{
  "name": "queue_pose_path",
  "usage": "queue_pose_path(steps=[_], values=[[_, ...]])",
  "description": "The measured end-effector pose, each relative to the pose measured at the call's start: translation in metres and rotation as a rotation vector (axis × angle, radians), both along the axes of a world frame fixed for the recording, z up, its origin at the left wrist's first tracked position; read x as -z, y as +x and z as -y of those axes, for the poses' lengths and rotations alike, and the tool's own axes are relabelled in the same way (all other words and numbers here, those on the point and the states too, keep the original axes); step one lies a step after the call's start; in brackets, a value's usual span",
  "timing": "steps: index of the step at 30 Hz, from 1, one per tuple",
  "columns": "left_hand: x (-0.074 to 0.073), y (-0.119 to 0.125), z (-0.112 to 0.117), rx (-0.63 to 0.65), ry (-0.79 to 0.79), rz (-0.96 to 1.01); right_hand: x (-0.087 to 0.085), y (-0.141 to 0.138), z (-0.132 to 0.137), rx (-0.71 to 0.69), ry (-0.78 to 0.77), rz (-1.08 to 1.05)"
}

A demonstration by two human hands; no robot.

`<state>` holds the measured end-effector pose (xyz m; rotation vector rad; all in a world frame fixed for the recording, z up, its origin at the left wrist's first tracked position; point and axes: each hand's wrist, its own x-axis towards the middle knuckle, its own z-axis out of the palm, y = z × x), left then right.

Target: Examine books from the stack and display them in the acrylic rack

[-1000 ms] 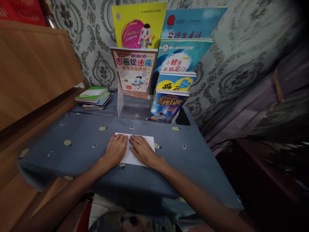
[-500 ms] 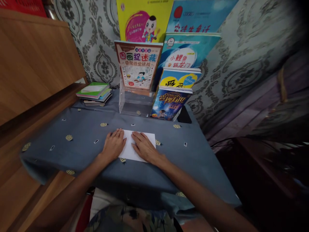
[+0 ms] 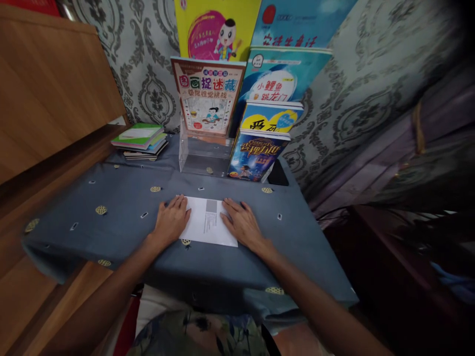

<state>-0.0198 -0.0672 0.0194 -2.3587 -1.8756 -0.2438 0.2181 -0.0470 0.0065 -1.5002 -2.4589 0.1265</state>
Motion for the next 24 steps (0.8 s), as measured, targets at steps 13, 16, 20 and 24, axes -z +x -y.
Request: queue_pose_path(steps=[13, 16, 20, 24], values=[[0.009, 0.051, -0.007, 0.279, -0.099, 0.064, 0.002, 0.000, 0.000, -0.002, 0.018, -0.013], [0.008, 0.022, -0.011, 0.208, -0.088, 0.042, 0.001, 0.000, 0.000, 0.007, 0.021, -0.001], [0.008, -0.030, -0.014, 0.175, -0.085, 0.071, 0.001, -0.001, 0.001, 0.012, 0.023, 0.003], [0.012, -0.066, -0.008, 0.306, -0.076, 0.194, 0.002, -0.001, 0.001, 0.013, 0.037, 0.013]])
